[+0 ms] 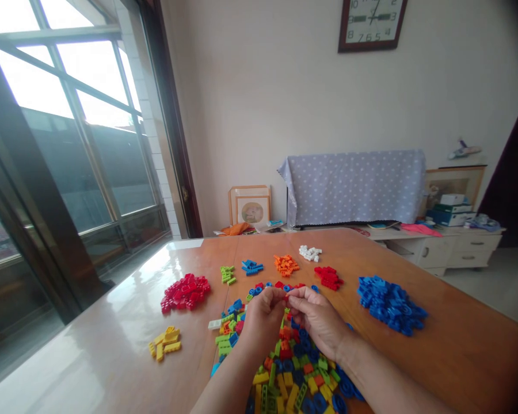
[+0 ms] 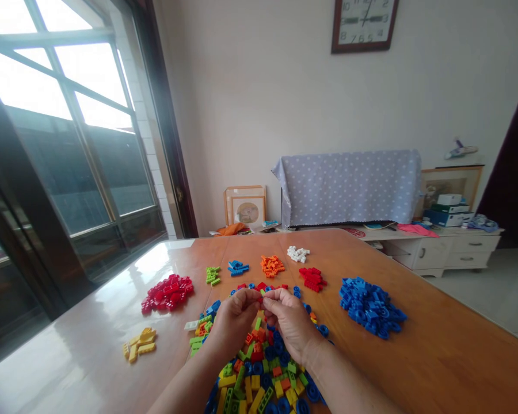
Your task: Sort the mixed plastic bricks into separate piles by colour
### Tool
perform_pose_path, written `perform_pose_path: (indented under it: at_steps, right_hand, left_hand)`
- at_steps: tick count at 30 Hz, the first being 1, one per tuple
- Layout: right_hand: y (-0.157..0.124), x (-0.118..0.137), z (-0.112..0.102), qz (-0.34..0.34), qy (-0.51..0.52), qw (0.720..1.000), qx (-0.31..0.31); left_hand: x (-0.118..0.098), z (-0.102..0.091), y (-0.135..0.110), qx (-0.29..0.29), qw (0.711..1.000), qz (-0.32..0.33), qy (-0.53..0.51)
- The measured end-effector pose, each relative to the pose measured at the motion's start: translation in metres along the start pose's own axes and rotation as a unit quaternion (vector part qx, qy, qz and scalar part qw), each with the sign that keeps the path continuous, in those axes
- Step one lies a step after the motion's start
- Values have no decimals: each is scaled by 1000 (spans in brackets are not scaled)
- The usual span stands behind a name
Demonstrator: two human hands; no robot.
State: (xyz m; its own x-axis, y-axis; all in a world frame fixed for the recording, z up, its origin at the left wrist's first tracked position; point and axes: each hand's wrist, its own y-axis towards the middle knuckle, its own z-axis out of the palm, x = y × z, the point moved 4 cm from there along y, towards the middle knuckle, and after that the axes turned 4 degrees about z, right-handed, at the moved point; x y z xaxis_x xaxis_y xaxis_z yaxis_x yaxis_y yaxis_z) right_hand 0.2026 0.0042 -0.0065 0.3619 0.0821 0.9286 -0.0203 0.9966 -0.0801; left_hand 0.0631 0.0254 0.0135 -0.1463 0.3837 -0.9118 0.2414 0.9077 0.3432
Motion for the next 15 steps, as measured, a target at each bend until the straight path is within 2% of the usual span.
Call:
perform_pose_path:
  at_steps: [6, 15]
  right_hand:
    - [-4, 4, 2, -11, -39, 999, -4]
    - [-5, 15, 3, -70, -200, 977, -18]
  left_hand:
    - [2, -3, 2, -12, 1000, 14, 12]
    - [-1, -4, 1, -3, 999, 24, 23]
